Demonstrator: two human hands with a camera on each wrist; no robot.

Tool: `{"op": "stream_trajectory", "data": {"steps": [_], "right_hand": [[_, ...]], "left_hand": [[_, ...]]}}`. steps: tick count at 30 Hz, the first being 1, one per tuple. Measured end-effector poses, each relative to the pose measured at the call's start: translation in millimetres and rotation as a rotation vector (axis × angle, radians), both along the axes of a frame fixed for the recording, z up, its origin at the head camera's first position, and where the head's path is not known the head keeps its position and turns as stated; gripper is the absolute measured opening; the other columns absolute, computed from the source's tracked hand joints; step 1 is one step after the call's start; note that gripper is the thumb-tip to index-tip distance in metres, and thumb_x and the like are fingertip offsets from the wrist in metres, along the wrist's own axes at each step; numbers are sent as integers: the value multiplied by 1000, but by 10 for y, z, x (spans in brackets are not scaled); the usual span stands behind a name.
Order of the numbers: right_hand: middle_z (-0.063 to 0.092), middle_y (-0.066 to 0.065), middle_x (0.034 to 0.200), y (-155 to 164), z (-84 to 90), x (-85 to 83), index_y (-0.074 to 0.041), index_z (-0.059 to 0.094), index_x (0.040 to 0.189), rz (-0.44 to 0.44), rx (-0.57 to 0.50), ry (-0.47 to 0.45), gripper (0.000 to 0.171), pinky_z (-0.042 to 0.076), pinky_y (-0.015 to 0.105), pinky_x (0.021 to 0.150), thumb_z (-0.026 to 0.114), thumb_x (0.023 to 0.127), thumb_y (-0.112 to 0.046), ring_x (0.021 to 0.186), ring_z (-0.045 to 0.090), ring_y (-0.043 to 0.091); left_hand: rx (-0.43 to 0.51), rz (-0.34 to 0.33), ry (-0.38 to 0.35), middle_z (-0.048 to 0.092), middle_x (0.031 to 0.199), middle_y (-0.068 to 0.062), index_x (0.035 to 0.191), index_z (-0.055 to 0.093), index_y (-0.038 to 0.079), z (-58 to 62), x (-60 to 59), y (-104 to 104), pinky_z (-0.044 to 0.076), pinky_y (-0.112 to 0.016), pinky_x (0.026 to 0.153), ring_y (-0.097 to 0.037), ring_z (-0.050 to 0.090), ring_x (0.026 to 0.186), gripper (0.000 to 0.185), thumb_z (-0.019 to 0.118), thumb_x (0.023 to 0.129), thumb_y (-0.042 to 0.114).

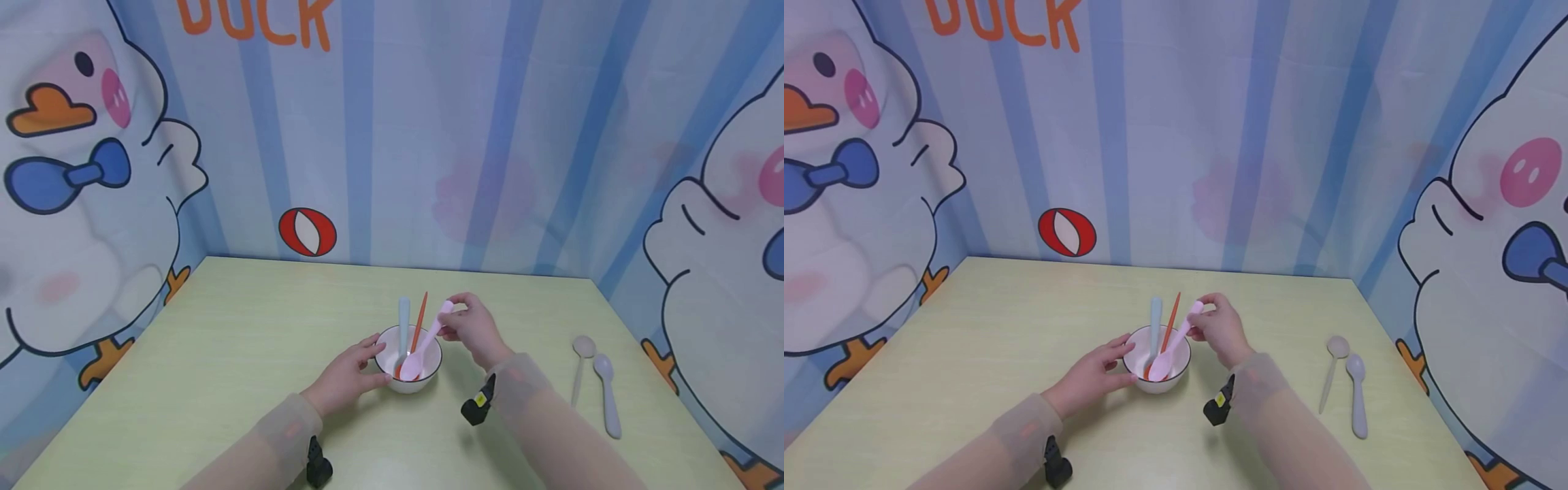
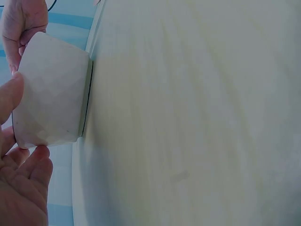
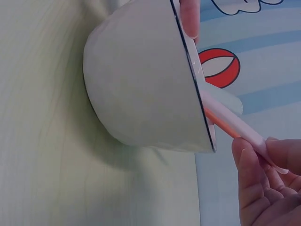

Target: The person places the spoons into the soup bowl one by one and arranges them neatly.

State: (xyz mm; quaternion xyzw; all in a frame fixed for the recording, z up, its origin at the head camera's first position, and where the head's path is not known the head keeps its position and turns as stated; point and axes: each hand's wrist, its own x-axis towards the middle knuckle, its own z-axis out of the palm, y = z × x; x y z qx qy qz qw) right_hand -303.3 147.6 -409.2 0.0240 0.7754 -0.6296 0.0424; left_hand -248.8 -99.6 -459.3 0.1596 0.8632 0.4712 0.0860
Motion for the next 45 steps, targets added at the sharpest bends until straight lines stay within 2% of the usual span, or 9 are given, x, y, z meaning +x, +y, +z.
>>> {"op": "stream_trajectory", "data": {"steps": [10,18,26,38,45], "right_hand": [[65,14,97,-73,-66,-64,-6,50,129,-16,68,-4,40,55,30,74,64,92,-9,80,65,21],[62,16,100,-157,-66,-92,-2,48,133,-26,101,-31,44,54,39,82,62,92,-8,83,66,22],[62,14,102,-216,-109,-134,-5,49,133,-23,132,-57,44,55,35,81,64,92,-11,86,65,22],[63,14,106,-306,-116,-146,-7,48,139,29,156,-26,49,54,36,86,62,93,-9,91,65,22],[62,13,112,-315,-119,-147,-10,46,143,50,191,-44,52,52,37,90,62,93,-11,95,62,22]], "left_hand": [[-2,-3,17,28,156,-1,145,44,11,-1,6,-1,38,-46,107,-37,43,131,70,74,85,33],[0,-9,25,28,157,-2,145,45,11,-13,-4,-5,38,-45,107,-36,43,131,70,74,85,34],[1,-17,26,28,157,-3,145,45,11,-8,-4,-2,38,-46,107,-36,42,132,70,74,85,33],[20,-14,7,28,157,-2,145,45,12,4,-7,-2,37,-47,107,-35,41,133,70,74,85,32],[26,-9,-1,28,156,0,145,45,12,10,-4,-4,37,-47,107,-35,40,134,69,74,85,32]]}}
